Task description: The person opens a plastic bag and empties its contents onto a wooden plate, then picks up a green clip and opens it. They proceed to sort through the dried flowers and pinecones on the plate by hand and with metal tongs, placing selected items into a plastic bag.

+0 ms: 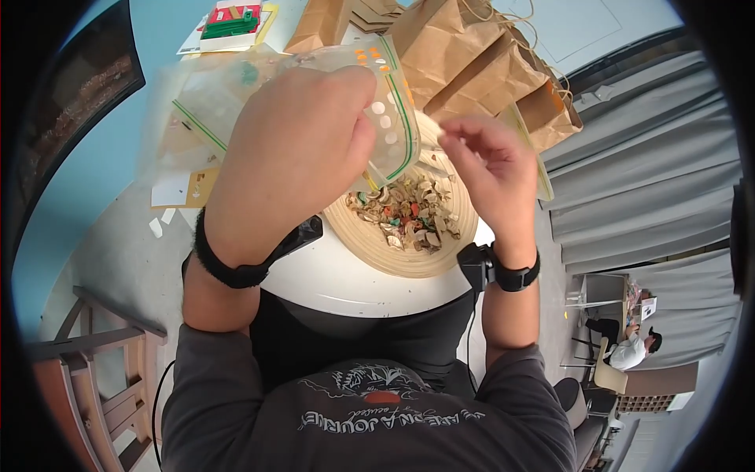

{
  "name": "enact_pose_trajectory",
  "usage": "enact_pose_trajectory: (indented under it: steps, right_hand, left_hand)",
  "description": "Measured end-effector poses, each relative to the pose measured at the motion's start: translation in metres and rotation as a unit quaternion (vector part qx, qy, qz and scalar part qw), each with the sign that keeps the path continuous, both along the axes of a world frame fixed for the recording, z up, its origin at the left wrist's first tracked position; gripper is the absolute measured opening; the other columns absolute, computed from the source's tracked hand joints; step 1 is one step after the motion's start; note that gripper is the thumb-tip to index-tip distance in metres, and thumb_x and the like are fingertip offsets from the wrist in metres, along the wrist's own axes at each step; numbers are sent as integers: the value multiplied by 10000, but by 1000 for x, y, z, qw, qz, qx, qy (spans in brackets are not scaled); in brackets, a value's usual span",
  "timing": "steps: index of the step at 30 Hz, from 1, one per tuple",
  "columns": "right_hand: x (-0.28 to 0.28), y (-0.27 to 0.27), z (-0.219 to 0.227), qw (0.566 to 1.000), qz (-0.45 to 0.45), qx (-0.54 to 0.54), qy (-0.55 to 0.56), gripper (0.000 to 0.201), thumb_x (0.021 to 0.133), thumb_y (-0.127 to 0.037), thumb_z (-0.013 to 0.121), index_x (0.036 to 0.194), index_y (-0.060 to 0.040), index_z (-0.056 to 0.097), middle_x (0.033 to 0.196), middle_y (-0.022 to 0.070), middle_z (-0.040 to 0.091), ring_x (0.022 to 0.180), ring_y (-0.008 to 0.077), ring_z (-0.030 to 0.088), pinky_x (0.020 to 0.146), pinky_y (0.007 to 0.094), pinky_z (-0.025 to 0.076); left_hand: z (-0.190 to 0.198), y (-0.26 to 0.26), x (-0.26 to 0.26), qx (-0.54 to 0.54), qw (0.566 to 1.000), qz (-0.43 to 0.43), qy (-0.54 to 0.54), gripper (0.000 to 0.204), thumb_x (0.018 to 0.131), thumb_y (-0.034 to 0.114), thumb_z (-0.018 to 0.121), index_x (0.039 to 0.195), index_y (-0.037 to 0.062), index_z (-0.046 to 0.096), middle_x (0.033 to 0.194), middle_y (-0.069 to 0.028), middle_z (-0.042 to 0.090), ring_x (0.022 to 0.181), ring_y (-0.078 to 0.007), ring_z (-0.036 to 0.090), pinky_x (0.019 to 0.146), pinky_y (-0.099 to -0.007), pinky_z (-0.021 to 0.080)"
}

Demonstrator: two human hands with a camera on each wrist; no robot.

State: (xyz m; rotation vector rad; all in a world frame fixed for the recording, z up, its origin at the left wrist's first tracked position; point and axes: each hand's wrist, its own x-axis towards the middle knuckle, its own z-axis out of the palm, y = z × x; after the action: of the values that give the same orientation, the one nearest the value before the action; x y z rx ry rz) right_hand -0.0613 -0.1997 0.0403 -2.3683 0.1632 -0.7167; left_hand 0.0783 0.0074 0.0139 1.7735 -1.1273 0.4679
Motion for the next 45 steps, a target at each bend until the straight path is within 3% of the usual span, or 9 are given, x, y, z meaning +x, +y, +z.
enact_pose_trajectory:
  steps: [1, 2, 4, 7, 13, 17, 25, 38, 45]
  right_hand:
    - [-7, -8, -1, 995, -41, -45, 77, 233, 881, -40, 807, 1106, 14, 778, 1044, 131, 781, 978, 184, 748, 808, 320, 596]
    - [-14, -16, -4, 995, -40, -46, 77, 233, 881, -40, 807, 1106, 14, 778, 1044, 131, 781, 978, 184, 748, 808, 320, 596]
    - [-27, -30, -12, 949, -29, -113, 291, 349, 819, -131, 858, 1130, 11, 788, 1061, 166, 788, 1002, 262, 742, 869, 378, 585]
    - [-49, -42, -26, 942, -37, -90, 322, 527, 765, -214, 894, 1217, 23, 763, 1140, 208, 776, 1029, 331, 729, 919, 406, 568]
    - [-71, -42, -33, 911, -86, -91, 392, 716, 723, -276, 924, 1316, 56, 697, 1129, 245, 752, 1011, 372, 726, 895, 419, 573]
    - [-70, -38, -45, 922, -66, -123, 362, 649, 720, -274, 919, 1257, 36, 727, 1069, 238, 749, 981, 377, 725, 879, 427, 578]
    - [-62, -38, -52, 922, -84, -67, 371, 319, 775, -121, 805, 1069, 0, 775, 976, 205, 752, 902, 332, 736, 824, 418, 586]
    - [-59, -43, -57, 945, -92, -85, 302, 237, 767, -47, 772, 995, 16, 767, 891, 193, 747, 796, 308, 722, 749, 389, 573]
    - [-58, -47, -53, 952, -108, -50, 283, 193, 774, -44, 789, 948, 27, 744, 826, 136, 728, 749, 224, 693, 720, 345, 563]
  left_hand:
    - [-1, 1, 1, 3, 1000, 0, -3, 61, 879, 29, 648, 934, 2, 649, 614, -176, 570, 550, -352, 569, 555, -452, 405]
    - [-1, 2, 1, 2, 1000, 1, -2, 61, 879, 29, 648, 934, 2, 649, 614, -176, 570, 550, -352, 569, 555, -452, 405]
    - [-1, 2, 2, 9, 1000, 3, -7, 66, 879, 31, 648, 938, 1, 652, 620, -179, 580, 564, -362, 586, 561, -456, 418]
    - [-2, 2, 1, 8, 1000, 4, -13, 68, 879, 31, 649, 942, 6, 654, 622, -179, 584, 569, -365, 592, 564, -459, 423]
    - [-1, 0, -2, 1, 1000, 5, -13, 67, 877, 24, 646, 941, 7, 656, 621, -180, 576, 563, -360, 581, 562, -457, 418]
    - [-1, -4, -3, 3, 1000, 3, -14, 70, 874, 22, 645, 941, 7, 657, 620, -183, 566, 559, -358, 574, 559, -456, 414]
    - [0, -6, 0, 7, 1000, -2, -6, 67, 872, 23, 641, 937, 8, 651, 609, -180, 551, 548, -355, 560, 553, -454, 401]
    - [-1, -5, 0, 6, 1000, -4, -7, 69, 873, 21, 644, 941, 7, 648, 605, -173, 548, 545, -345, 552, 554, -451, 392]
    - [0, -4, 0, 4, 1000, 1, -7, 67, 879, 32, 638, 939, 5, 652, 623, -184, 570, 565, -358, 577, 564, -459, 408]
